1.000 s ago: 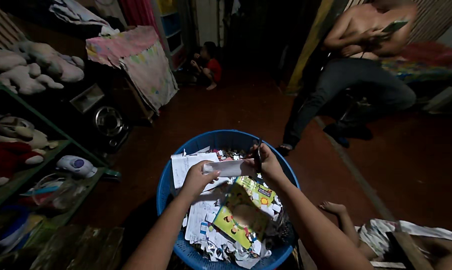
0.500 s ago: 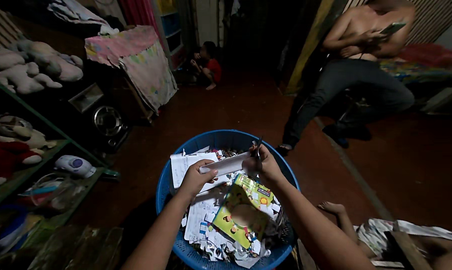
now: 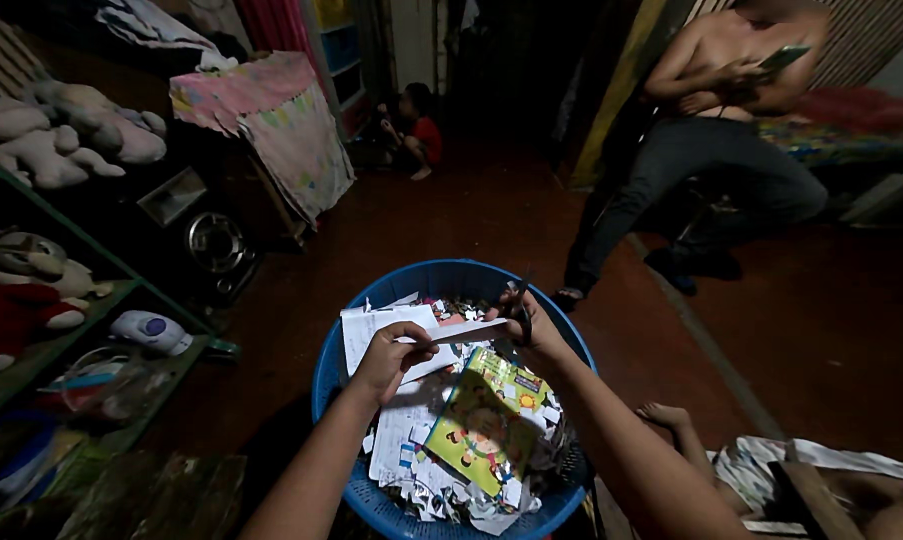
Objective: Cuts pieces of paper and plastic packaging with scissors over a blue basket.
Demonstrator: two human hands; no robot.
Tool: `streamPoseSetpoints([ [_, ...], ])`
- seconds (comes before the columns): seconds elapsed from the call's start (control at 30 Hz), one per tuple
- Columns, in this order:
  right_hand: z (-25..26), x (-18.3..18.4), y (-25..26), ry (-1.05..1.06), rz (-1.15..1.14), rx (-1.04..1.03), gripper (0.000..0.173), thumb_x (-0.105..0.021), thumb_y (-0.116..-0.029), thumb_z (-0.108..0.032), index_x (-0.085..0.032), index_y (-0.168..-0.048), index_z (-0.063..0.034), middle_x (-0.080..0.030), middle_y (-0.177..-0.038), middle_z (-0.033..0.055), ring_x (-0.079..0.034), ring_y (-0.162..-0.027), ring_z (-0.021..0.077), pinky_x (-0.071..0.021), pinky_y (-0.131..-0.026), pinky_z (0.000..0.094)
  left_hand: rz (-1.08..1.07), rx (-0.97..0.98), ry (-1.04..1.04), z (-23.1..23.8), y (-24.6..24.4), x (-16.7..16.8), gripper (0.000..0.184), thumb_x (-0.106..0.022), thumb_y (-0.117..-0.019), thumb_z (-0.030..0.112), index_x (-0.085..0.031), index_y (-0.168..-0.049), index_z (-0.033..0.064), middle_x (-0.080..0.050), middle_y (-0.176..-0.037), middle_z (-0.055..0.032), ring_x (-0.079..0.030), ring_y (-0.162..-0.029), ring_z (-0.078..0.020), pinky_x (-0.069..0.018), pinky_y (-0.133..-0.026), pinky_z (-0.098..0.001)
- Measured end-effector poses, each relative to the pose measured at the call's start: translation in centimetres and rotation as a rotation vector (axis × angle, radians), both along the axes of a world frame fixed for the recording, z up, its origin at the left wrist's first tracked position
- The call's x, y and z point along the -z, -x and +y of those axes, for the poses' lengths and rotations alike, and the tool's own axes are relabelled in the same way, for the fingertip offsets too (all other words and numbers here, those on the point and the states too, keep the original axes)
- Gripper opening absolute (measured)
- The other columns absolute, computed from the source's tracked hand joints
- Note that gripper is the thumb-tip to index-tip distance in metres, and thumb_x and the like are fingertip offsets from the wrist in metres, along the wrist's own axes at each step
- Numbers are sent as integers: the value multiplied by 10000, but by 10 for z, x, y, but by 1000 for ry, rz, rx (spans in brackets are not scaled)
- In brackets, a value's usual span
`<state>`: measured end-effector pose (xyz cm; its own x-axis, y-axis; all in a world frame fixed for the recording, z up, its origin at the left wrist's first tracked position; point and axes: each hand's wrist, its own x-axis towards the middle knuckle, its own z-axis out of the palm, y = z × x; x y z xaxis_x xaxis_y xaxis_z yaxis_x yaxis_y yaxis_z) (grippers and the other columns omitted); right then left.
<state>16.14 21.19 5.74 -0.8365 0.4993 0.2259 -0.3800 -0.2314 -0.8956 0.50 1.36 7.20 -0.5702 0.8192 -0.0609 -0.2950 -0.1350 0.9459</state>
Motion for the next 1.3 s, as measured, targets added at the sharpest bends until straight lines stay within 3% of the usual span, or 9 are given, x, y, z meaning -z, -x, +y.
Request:
streamPoseSetpoints([
  [0.13, 8, -3, -1, -5, -56, 14, 305, -588, -987, -207, -429, -1216, -83, -706, -1121, 77, -700, -952, 146, -568, -833, 292, 73, -34, -28, 0, 6, 4, 283, -447, -944, -146, -630, -843, 45, -722, -853, -38, -718, -758, -133, -615, -747, -281],
  [0.23, 9, -1, -1, -34, -129, -1, 456, -609, -993, -377, -401, -1262, -73, -690, -1174, 88, -694, -1004, 171, -571, -844, 318, 200, -5, -33, 1, 7, 9, 256, -489, -906, -140, -627, -803, 50, -687, -906, -25, -705, -811, -131, -622, -787, -305],
  [0.4, -8, -7, 2, -63, -277, 37, 425, -724, -859, 19, -458, -1187, -30, -642, -947, 50, -674, -763, 138, -599, -706, 308, 372, 39, -39, 2, 8, 16, 231, -559, -860, -149, -665, -783, 41, -661, -960, -20, -694, -874, -119, -625, -813, -301],
  [0.57, -6, -6, 3, -42, -236, 128, 406, -698, -843, 84, -475, -1167, -20, -648, -916, 49, -670, -723, 128, -598, -701, 297, 391, 6, 16, 2, 8, 12, 196, -550, -864, -134, -672, -835, 17, -688, -991, -37, -698, -892, -127, -619, -816, -320],
  [0.83, 12, -3, -1, -111, -295, 219, 397, -683, -851, 102, -486, -1180, -1, -645, -919, 65, -668, -738, 134, -595, -705, 302, 385, -472, 43, 0, 31, 16, 178, -411, -995, 0, -589, -986, -2, -632, -929, -23, -643, -785, -68, -566, -744, -247],
  [0.93, -1, -5, 2, -274, -368, 89, 395, -702, -860, 64, -513, -1204, 27, -654, -964, 73, -664, -772, 123, -588, -710, 295, 751, -252, 81, 3, 23, 22, 316, -488, -1034, 129, -605, -1244, -75, -649, -1178, -159, -656, -1037, -166, -554, -906, -328],
  [1.03, -15, 0, 8, -373, -366, -24, 379, -727, -863, 9, -528, -1185, 1, -680, -944, 53, -659, -753, 99, -562, -671, 265, 950, 115, 307, 13, -3, 17, 432, -544, -1048, 268, -583, -1381, -5, -652, -1278, -177, -650, -1152, -248, -527, -999, -417],
  [1.13, -22, 3, 10, -377, -373, -30, 400, -735, -855, -6, -531, -1198, 0, -688, -965, 70, -664, -758, 116, -568, -675, 285, 964, 328, 459, 17, -13, 18, 400, -462, -1090, 312, -658, -1232, -7, -701, -1090, -164, -684, -1006, -270, -529, -948, -489],
  [1.3, -15, 8, 11, -259, -292, 4, 461, -756, -854, -37, -492, -1229, -1, -692, -933, 68, -675, -771, 132, -570, -692, 296, 848, 314, 503, 16, -14, 13, 289, -487, -1082, 198, -659, -1224, 15, -710, -1024, -113, -709, -876, -181, -590, -852, -386],
])
